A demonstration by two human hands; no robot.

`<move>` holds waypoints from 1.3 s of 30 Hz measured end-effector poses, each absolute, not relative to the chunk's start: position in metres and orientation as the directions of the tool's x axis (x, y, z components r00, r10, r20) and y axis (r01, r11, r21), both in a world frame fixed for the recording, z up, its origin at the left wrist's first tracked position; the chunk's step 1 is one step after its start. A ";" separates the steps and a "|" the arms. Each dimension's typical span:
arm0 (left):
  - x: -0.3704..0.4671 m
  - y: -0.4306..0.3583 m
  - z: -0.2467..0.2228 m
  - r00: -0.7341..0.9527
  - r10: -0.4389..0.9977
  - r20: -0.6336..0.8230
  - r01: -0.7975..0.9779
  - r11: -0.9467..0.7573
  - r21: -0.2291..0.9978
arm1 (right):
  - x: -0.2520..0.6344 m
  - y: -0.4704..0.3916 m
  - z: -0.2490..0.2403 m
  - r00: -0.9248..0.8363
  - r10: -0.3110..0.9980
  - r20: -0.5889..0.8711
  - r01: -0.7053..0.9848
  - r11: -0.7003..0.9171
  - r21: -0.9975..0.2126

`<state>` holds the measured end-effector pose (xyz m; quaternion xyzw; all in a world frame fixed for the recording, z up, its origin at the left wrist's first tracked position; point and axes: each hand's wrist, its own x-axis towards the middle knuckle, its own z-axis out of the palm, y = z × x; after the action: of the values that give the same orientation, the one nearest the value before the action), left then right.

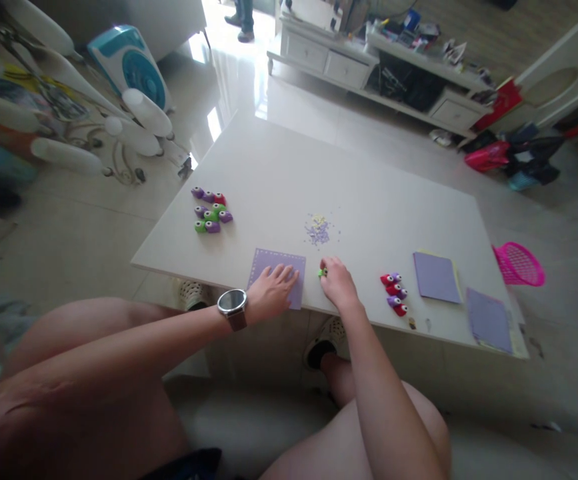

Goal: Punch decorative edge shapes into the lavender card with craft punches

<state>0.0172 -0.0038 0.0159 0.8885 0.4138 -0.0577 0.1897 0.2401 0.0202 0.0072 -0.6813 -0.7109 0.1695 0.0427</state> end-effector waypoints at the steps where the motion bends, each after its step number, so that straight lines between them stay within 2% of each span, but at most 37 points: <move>1: 0.018 -0.006 0.018 0.657 0.706 -0.264 0.752 -0.591 0.292 | 0.240 0.021 0.004 -0.069 0.988 -0.137 0.949 0.022 -0.313; 8: 0.014 -0.015 0.028 0.675 0.670 -0.309 0.738 -0.605 0.299 | 0.240 0.028 -0.010 -0.015 1.000 -0.023 0.877 0.002 -0.481; 14: 0.006 -0.015 0.028 0.686 0.655 -0.316 0.727 -0.608 0.319 | 0.240 0.034 -0.022 0.022 0.993 -0.112 0.766 -0.089 -0.637; 17: 0.003 -0.016 0.029 0.687 0.650 -0.326 0.727 -0.607 0.322 | 0.241 0.034 -0.028 0.018 0.989 -0.148 0.750 -0.111 -0.652; 21: 0.000 -0.018 0.036 0.679 0.655 -0.333 0.734 -0.600 0.318 | 0.243 0.034 -0.026 -0.016 0.993 -0.116 0.830 -0.051 -0.555; 25: -0.002 -0.018 0.045 0.662 0.655 -0.363 0.749 -0.585 0.310 | 0.245 0.031 -0.011 -0.032 0.998 -0.054 0.942 0.012 -0.336; 28: -0.003 -0.017 0.046 0.664 0.645 -0.380 0.748 -0.587 0.311 | 0.244 0.027 -0.002 -0.032 0.993 -0.113 0.977 0.007 -0.215; 30: -0.002 -0.016 0.041 0.681 0.639 -0.357 0.732 -0.605 0.314 | 0.243 0.025 0.000 -0.054 0.986 -0.157 0.976 0.020 -0.216; 34: 0.004 -0.009 0.030 0.726 0.634 -0.266 0.686 -0.646 0.334 | 0.237 0.025 0.004 -0.077 0.989 -0.127 0.934 0.027 -0.355; 36: 0.008 -0.003 0.029 0.718 0.661 -0.218 0.690 -0.634 0.350 | 0.230 0.027 0.008 -0.037 0.994 -0.103 0.863 -0.020 -0.505; 39: 0.011 0.009 0.034 0.684 0.720 -0.117 0.691 -0.588 0.420 | 0.213 0.026 0.014 0.013 0.989 -0.146 0.614 -0.123 -0.780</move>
<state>0.0114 0.0090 0.0340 0.8906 0.3960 0.0328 0.2214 0.2132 0.0261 0.0139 -0.6604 -0.6068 0.3541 0.2650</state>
